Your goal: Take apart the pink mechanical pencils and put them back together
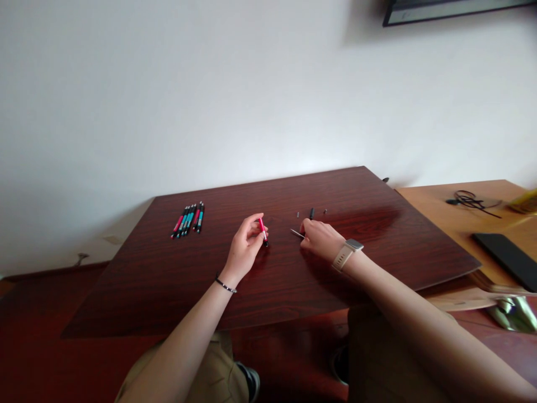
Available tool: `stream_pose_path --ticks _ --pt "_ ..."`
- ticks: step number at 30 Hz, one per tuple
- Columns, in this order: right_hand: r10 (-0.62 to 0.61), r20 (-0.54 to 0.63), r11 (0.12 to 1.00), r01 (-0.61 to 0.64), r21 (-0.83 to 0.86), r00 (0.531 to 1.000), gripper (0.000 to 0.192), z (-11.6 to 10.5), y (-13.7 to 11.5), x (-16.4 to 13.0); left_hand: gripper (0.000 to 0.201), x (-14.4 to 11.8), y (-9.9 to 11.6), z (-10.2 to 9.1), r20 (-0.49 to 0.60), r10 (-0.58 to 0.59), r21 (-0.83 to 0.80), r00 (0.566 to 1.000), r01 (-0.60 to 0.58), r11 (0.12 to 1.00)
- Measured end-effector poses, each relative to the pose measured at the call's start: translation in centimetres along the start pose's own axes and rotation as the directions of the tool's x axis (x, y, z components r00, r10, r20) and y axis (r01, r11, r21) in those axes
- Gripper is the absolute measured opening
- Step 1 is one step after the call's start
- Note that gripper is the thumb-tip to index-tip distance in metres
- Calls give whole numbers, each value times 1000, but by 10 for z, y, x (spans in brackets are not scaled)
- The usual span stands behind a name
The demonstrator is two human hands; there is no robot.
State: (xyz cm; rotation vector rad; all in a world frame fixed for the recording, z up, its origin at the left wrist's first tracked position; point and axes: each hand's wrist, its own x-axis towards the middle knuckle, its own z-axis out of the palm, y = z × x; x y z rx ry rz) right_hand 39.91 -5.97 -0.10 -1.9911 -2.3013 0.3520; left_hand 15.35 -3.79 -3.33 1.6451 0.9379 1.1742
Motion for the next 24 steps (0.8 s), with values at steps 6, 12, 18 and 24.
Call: stream_pose_path --ticks 6,12,18,24 --pt "26 -16 1000 -25 14 1000 14 2 3 2 43 -1 1 0 21 -10 14 1000 9 1000" --pt "-15 -213 863 120 491 977 13 1 10 10 40 -2 4 -1 47 4 74 999 -7 997" --pt "-36 -264 178 267 947 964 34 -4 4 11 42 -3 5 -1 72 34 124 997 -43 991" --pt "54 -281 66 277 958 958 41 -5 1 11 25 -3 5 -1 85 66 122 994 -77 990"
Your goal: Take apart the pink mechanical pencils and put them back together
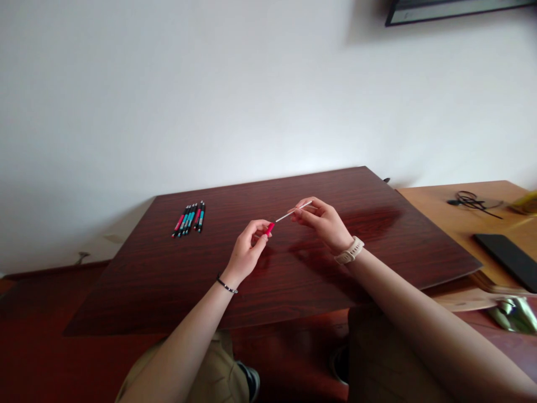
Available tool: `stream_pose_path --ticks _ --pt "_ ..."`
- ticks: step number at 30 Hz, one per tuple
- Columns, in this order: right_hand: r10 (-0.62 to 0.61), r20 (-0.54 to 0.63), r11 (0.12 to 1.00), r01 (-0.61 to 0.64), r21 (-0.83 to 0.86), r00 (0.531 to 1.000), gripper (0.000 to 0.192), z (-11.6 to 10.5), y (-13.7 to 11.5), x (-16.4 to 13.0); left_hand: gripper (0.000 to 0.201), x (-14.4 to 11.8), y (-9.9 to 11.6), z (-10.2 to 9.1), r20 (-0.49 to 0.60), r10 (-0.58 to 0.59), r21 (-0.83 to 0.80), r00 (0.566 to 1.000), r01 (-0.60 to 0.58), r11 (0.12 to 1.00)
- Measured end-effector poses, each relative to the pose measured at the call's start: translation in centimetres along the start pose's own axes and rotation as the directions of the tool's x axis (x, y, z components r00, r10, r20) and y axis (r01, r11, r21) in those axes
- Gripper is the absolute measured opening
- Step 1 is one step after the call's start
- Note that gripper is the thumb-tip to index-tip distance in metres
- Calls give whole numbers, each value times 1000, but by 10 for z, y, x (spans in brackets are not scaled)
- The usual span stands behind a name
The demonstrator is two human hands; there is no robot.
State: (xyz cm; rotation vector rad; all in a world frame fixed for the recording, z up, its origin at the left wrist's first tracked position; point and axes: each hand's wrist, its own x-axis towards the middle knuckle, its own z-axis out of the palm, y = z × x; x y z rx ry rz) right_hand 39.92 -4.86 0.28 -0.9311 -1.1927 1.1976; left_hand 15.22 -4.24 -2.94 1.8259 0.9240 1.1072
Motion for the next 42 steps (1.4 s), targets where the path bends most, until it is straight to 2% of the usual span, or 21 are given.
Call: stream_pose_path --ticks 6,11,14,20,24,28,34,39,42 --pt "-3 46 999 4 -35 999 38 -1 4 0 26 0 2 0 30 5 1 1000 -5 1000" --pt "-57 144 970 89 -225 988 32 3 6 -2 27 0 5 0 69 27 53 997 -31 998" --pt "-73 216 952 133 -277 974 29 6 6 -3 25 1 6 0 58 39 95 998 -45 994" --pt "-22 174 957 71 -282 984 30 2 4 -3 22 3 6 -3 -37 45 126 998 -40 991" --pt "-18 159 970 56 -236 987 33 1 3 -4 21 3 6 -3 -28 61 129 998 -57 990" --pt "-52 183 945 107 -309 982 26 0 2 -3 21 2 5 -3 -14 56 123 998 -54 991" --pt "-39 205 892 126 -434 978 23 -1 7 -4 27 3 4 -1 -144 -5 -38 990 -1 999" --pt "-70 229 821 187 -540 971 18 3 11 -8 30 3 7 -1 -153 -59 -156 987 34 987" --pt "-81 255 803 215 -556 963 19 4 9 -9 46 3 8 -1 -168 -62 -200 984 28 979"
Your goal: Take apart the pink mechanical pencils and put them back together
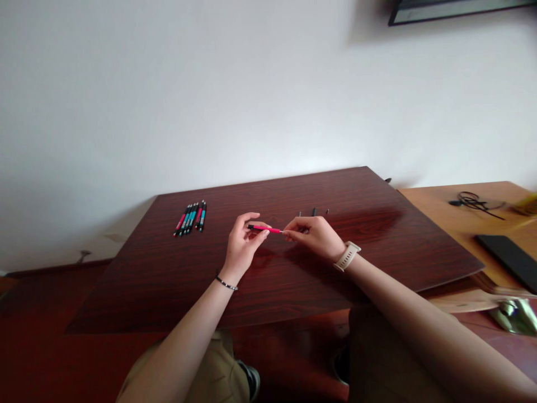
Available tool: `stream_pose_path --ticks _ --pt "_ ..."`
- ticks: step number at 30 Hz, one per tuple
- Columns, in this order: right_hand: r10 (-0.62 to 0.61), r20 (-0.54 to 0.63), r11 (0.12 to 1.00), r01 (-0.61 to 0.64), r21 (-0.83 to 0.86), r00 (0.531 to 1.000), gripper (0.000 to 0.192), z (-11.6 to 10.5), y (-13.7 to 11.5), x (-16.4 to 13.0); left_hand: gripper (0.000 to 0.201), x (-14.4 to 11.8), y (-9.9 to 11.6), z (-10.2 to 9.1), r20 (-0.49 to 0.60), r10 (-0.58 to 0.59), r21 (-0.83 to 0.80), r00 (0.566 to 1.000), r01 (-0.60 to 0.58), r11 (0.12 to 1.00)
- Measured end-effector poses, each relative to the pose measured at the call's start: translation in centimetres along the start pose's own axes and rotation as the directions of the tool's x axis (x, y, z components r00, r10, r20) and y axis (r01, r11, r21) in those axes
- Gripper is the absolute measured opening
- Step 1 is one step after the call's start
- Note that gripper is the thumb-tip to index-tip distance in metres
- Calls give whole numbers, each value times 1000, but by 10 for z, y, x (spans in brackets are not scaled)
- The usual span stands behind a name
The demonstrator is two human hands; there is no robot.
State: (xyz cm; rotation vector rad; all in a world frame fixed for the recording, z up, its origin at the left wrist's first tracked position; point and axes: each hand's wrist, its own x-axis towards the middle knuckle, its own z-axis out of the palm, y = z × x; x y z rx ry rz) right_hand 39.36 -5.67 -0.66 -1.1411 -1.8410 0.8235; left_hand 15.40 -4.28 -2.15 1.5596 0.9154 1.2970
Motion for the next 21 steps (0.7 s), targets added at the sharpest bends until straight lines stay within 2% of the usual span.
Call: stream_pose_path --ticks 3,8,15,21 --pt "-2 12 1000 2 3 1000 21 1 -2 -1 59 0 -2 0 -14 6 -12 1000 -6 1000" --pt "46 52 990 -52 132 998 24 10 -4 -2 65 0 -4 1 -57 -6 -44 998 3 999" --pt "79 111 949 -109 295 991 31 24 -8 -5 57 -1 1 3 -63 8 -124 998 -15 992" --pt "93 134 931 -134 339 987 33 30 -10 -8 54 0 0 2 -42 -1 -121 999 -4 993"
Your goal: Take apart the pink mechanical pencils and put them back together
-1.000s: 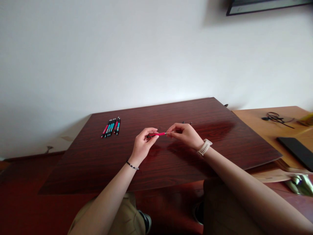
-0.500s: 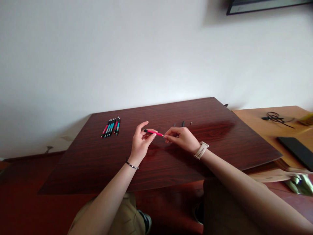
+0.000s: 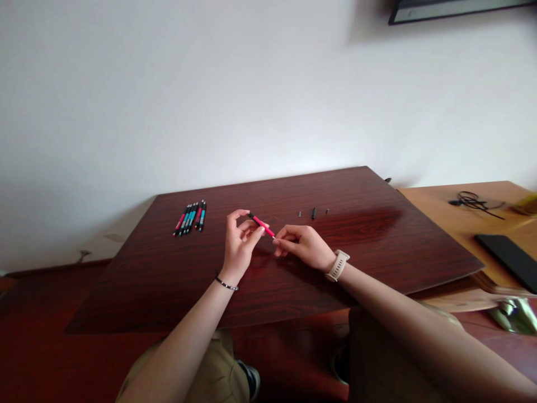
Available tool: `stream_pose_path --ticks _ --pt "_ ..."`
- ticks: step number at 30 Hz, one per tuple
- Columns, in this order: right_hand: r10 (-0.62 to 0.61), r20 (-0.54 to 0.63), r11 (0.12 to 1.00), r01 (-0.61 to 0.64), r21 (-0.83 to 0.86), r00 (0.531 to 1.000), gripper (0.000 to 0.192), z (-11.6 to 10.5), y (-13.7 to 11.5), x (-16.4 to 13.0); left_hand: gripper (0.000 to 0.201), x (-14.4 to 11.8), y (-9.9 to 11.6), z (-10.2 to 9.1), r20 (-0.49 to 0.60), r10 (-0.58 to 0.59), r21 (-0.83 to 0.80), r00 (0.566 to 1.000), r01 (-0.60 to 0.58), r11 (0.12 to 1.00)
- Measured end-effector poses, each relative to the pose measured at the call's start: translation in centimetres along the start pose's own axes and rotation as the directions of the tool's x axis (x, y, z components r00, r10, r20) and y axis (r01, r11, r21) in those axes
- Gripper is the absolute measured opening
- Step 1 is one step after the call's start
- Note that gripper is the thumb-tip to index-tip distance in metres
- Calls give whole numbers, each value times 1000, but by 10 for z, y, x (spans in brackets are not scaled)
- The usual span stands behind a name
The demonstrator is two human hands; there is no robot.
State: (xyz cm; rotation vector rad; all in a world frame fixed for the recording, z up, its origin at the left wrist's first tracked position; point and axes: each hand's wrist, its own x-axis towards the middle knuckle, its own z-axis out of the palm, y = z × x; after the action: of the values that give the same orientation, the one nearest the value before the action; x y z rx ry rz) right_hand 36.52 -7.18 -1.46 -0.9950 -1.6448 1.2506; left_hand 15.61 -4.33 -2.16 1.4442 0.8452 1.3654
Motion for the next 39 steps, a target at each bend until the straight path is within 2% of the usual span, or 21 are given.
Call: stream_pose_path --ticks 10,15,18,25,29,34,39 --pt "-6 15 1000 6 1 1000 31 -1 0 -1 48 2 -2 -2 -51 -4 66 999 8 998" --pt "1 15 1000 0 -24 1000 31 -1 -1 -2 34 4 -5 -5 -67 23 68 997 -18 998" --pt "-3 4 999 3 -44 1000 32 -2 -1 -2 35 5 -6 -6 -80 17 62 997 -12 998" --pt "-55 -95 977 34 -208 994 28 -17 0 1 39 4 -5 -7 -11 -67 -14 998 67 998" --pt "-109 -119 953 69 -296 987 27 -33 -1 4 34 2 -4 -7 69 -109 21 992 108 994" --pt "-88 -83 970 66 -236 993 26 -42 -2 6 25 -3 -1 -1 237 -140 205 961 92 974" --pt "-50 -29 987 45 -156 998 26 -38 -2 6 16 -7 -2 3 319 -131 301 939 30 953"
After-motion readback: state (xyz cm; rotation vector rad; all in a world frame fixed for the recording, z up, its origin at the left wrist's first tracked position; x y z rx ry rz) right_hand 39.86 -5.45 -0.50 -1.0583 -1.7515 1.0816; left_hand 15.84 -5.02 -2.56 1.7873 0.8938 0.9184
